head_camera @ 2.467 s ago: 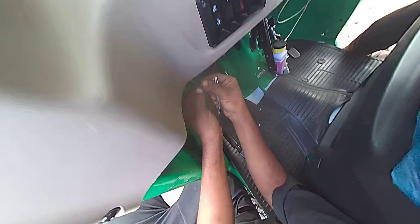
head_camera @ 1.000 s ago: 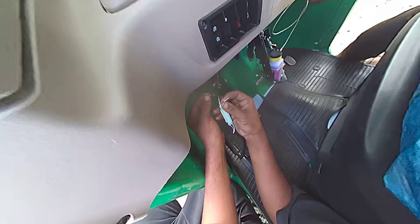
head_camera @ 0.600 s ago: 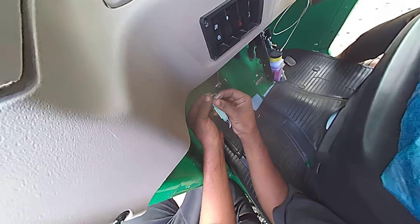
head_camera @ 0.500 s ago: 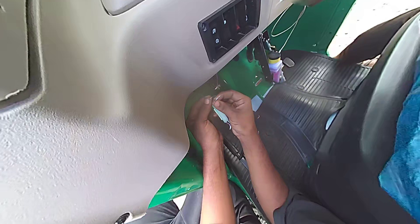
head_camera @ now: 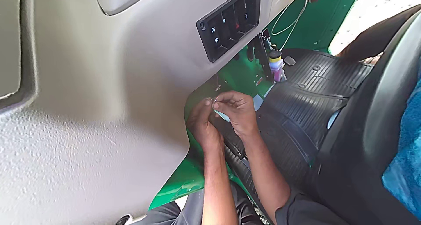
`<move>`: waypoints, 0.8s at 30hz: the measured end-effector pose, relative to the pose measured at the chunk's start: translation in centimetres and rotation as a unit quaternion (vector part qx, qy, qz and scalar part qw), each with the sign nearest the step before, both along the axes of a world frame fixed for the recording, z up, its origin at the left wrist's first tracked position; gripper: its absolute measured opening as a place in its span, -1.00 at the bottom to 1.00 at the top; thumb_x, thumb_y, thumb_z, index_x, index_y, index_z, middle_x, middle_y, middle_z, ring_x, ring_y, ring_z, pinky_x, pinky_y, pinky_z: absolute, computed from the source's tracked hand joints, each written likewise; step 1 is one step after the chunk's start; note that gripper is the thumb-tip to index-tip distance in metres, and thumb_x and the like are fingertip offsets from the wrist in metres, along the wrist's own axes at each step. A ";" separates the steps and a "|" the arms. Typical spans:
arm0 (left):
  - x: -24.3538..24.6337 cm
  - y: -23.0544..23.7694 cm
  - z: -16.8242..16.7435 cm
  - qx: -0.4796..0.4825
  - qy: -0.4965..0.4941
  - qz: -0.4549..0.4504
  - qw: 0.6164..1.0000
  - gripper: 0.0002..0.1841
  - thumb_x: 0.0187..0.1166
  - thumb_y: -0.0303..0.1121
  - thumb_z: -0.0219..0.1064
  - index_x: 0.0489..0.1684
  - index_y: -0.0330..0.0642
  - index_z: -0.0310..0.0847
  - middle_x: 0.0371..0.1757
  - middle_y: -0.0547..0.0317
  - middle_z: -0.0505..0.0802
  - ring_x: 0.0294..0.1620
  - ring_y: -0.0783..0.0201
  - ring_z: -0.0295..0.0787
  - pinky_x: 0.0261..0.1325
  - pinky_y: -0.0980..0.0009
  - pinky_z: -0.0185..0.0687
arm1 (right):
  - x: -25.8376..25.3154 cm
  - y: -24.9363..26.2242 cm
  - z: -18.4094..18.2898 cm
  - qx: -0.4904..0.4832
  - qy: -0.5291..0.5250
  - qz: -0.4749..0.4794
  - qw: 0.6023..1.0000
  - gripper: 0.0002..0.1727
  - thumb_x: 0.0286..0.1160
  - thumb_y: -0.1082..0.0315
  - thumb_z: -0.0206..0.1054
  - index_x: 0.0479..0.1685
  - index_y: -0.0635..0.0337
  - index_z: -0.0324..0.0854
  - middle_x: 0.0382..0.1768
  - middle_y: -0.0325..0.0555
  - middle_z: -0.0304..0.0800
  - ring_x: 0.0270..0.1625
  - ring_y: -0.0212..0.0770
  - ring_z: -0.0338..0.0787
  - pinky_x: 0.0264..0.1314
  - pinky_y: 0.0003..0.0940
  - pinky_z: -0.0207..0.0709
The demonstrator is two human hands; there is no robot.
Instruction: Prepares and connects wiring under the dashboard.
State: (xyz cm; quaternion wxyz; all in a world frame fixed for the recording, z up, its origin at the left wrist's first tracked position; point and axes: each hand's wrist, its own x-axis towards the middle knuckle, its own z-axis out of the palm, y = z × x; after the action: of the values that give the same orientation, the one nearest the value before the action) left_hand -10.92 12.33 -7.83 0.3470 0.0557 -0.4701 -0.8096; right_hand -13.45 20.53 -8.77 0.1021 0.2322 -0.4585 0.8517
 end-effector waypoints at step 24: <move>-0.7 -0.2 0.2 -0.073 -0.026 -0.037 0.996 -0.80 0.70 -0.48 0.19 -0.27 -0.33 0.72 -0.41 0.07 0.78 -0.37 0.29 0.74 -0.16 0.35 0.75 | -1.3 1.0 0.3 0.070 0.034 -0.033 0.996 -0.82 0.30 0.66 0.54 -0.13 0.42 0.80 -0.24 0.10 0.88 -0.34 -0.14 0.86 -0.26 -0.26 0.86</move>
State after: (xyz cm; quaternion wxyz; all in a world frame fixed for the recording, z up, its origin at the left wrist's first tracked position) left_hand -11.59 12.16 -7.68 0.3077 0.0341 -0.5383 -0.7839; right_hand -14.77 21.54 -8.45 0.1295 0.2526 -0.5208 0.8051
